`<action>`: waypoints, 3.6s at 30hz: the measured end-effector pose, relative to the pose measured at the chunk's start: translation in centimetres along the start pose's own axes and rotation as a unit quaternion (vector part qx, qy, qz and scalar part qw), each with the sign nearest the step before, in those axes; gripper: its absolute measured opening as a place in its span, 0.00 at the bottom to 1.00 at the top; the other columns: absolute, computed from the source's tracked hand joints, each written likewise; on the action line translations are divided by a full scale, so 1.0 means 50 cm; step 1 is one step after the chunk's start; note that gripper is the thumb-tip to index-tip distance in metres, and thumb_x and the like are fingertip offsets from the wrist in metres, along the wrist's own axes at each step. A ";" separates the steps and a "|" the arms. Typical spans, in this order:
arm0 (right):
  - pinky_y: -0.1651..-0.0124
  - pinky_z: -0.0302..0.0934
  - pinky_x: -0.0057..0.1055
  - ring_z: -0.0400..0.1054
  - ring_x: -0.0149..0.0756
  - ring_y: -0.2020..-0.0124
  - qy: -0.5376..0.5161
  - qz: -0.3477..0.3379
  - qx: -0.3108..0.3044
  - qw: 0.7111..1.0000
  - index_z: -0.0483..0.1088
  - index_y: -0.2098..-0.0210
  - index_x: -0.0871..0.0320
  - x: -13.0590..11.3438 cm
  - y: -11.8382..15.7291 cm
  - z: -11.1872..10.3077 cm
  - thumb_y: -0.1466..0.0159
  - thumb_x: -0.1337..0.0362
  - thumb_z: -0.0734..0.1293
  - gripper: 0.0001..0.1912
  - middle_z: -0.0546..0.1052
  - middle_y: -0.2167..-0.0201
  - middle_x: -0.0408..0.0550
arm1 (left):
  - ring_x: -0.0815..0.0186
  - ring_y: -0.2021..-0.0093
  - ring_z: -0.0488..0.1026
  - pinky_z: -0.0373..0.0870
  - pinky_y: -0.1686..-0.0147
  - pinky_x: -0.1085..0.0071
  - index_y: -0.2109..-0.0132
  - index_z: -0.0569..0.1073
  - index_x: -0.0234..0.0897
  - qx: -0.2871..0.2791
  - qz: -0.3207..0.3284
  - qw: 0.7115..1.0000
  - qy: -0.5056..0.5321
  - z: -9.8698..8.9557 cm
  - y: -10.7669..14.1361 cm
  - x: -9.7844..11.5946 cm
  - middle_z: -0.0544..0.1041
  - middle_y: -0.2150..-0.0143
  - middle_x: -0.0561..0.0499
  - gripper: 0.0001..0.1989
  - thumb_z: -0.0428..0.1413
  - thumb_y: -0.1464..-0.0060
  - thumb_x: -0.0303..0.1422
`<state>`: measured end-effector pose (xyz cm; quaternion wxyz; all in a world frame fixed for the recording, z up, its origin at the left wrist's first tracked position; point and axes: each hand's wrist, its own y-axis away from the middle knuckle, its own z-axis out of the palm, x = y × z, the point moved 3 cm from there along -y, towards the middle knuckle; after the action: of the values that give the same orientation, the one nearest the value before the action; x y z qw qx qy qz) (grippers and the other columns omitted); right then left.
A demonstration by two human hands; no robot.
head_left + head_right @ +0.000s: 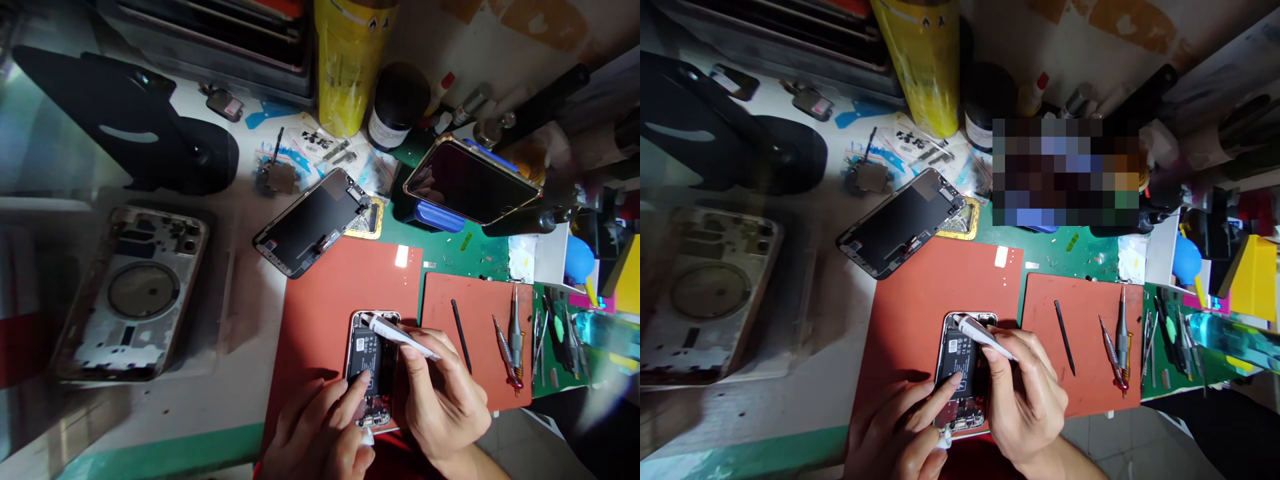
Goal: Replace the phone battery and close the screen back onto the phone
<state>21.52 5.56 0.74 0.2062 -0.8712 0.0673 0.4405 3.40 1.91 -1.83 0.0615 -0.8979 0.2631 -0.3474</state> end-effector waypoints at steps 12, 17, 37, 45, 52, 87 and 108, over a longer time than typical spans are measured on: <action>0.59 0.78 0.39 0.81 0.41 0.58 0.007 -0.014 0.010 1.000 0.80 0.46 0.58 -0.002 0.003 -0.003 0.33 0.84 0.72 0.22 0.84 0.59 0.48 | 0.61 0.49 0.79 0.65 0.32 0.60 0.64 0.70 0.44 0.000 0.040 0.999 -0.007 0.002 0.003 -0.008 0.89 0.46 0.50 0.12 0.49 0.32 0.26; 0.59 0.78 0.38 0.81 0.40 0.58 0.012 -0.022 0.005 1.000 0.80 0.46 0.59 -0.005 -0.001 -0.005 0.33 0.84 0.72 0.22 0.83 0.59 0.48 | 0.62 0.49 0.78 0.64 0.32 0.61 0.65 0.68 0.44 -0.002 -0.009 1.000 0.009 0.002 -0.002 -0.002 0.89 0.46 0.52 0.14 0.48 0.30 0.25; 0.63 0.78 0.36 0.81 0.39 0.63 0.063 -0.019 0.017 0.998 0.80 0.48 0.55 -0.009 0.000 -0.014 0.31 0.79 0.73 0.17 0.84 0.62 0.45 | 0.65 0.51 0.80 0.66 0.33 0.63 0.64 0.66 0.44 0.023 -0.010 1.000 -0.016 -0.003 -0.018 0.004 0.89 0.48 0.53 0.15 0.45 0.26 0.27; 0.63 0.77 0.34 0.80 0.37 0.64 0.066 -0.027 0.026 0.997 0.80 0.50 0.57 -0.009 -0.001 -0.016 0.32 0.81 0.72 0.16 0.83 0.63 0.45 | 0.63 0.46 0.79 0.63 0.29 0.60 0.64 0.68 0.44 0.010 -0.002 1.000 0.007 0.002 0.001 0.000 0.89 0.47 0.50 0.14 0.47 0.28 0.26; 0.63 0.77 0.35 0.80 0.37 0.65 0.069 -0.021 0.024 0.997 0.80 0.50 0.56 -0.007 -0.001 -0.019 0.32 0.81 0.72 0.16 0.83 0.63 0.44 | 0.63 0.47 0.79 0.62 0.29 0.60 0.64 0.69 0.45 0.020 -0.018 1.000 0.008 0.012 0.008 -0.001 0.89 0.47 0.52 0.15 0.46 0.27 0.28; 0.62 0.75 0.36 0.80 0.40 0.63 0.080 -0.011 0.045 0.996 0.81 0.50 0.59 0.014 0.019 -0.044 0.33 0.82 0.73 0.17 0.83 0.63 0.46 | 0.60 0.48 0.75 0.59 0.29 0.61 0.64 0.72 0.44 0.004 0.023 1.000 0.010 0.003 -0.001 -0.013 0.89 0.48 0.50 0.19 0.44 0.23 0.31; 0.63 0.74 0.36 0.79 0.39 0.64 0.090 -0.009 0.059 0.994 0.81 0.51 0.59 0.021 0.024 -0.052 0.33 0.82 0.74 0.16 0.82 0.64 0.46 | 0.59 0.49 0.74 0.59 0.30 0.61 0.61 0.75 0.43 0.012 0.016 1.000 0.012 0.003 -0.005 -0.012 0.89 0.49 0.51 0.19 0.44 0.23 0.30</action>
<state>23.73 3.43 0.93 0.2544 -0.8939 0.1041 0.3540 3.24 2.44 -2.21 0.0744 -0.8885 0.2739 -0.3606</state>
